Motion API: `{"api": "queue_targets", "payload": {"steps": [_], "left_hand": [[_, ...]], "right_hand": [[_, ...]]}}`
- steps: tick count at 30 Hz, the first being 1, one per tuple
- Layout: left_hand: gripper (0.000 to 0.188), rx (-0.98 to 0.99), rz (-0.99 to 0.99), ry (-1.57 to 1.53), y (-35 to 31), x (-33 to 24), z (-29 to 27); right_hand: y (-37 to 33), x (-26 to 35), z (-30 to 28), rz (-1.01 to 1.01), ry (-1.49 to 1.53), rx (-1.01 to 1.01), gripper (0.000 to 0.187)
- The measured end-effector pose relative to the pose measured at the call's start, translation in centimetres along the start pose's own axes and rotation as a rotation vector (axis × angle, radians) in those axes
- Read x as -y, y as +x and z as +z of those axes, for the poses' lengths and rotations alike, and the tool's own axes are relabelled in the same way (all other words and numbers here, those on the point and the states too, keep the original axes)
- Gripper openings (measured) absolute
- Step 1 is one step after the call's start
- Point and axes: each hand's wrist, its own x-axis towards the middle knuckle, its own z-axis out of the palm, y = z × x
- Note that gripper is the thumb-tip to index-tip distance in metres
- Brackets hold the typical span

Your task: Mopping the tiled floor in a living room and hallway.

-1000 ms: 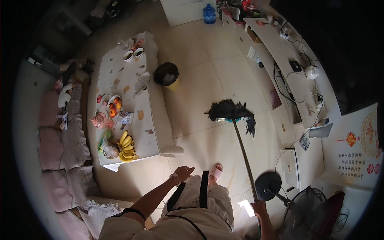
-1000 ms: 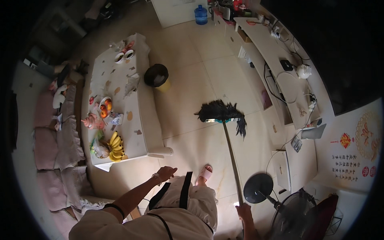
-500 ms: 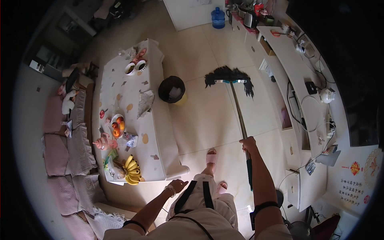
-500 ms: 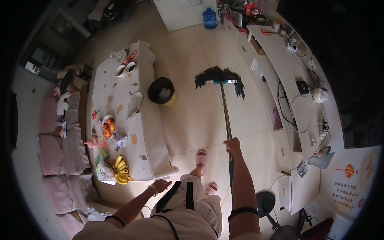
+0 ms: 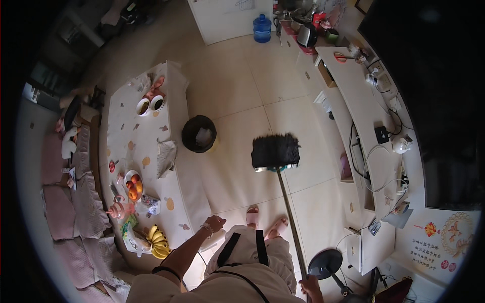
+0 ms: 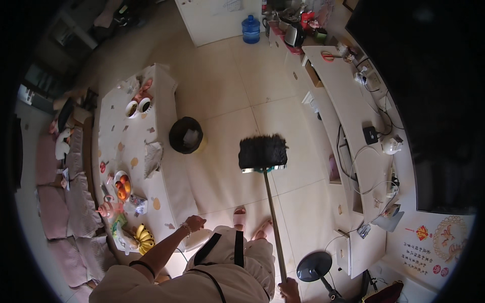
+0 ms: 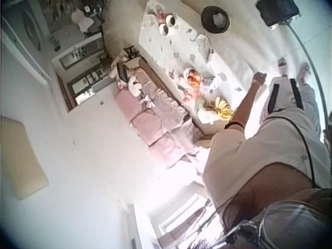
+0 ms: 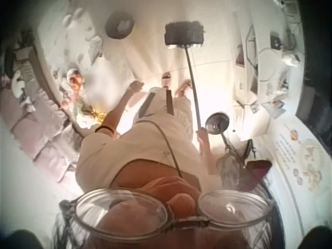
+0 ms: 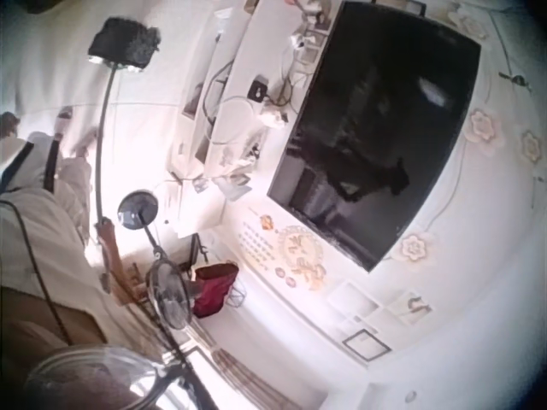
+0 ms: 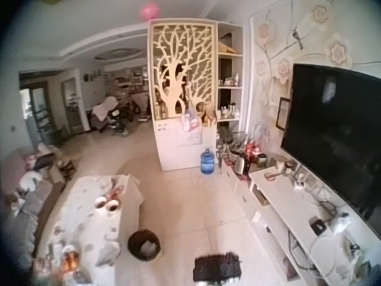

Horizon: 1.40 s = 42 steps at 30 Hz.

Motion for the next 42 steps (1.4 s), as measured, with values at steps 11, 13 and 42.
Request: {"api": "queue_targets", "payload": {"steps": [11, 13, 42], "left_hand": [[0.033, -0.064, -0.019, -0.156, 1.1, -9.3, 0.5], [0.032, -0.076, -0.044, -0.209, 0.4, -8.8, 0.9], [0.030, 0.278, 0.066, -0.163, 11.4, -38.0, 5.3]], "right_hand": [[7.6, 13.2, -5.2, -0.103, -0.044, 0.200, 0.015], [12.7, 17.8, -5.9, -0.429, -0.272, 0.314, 0.028], [-0.5, -1.5, -17.0, 0.226, 0.230, -0.009, 0.015]]}}
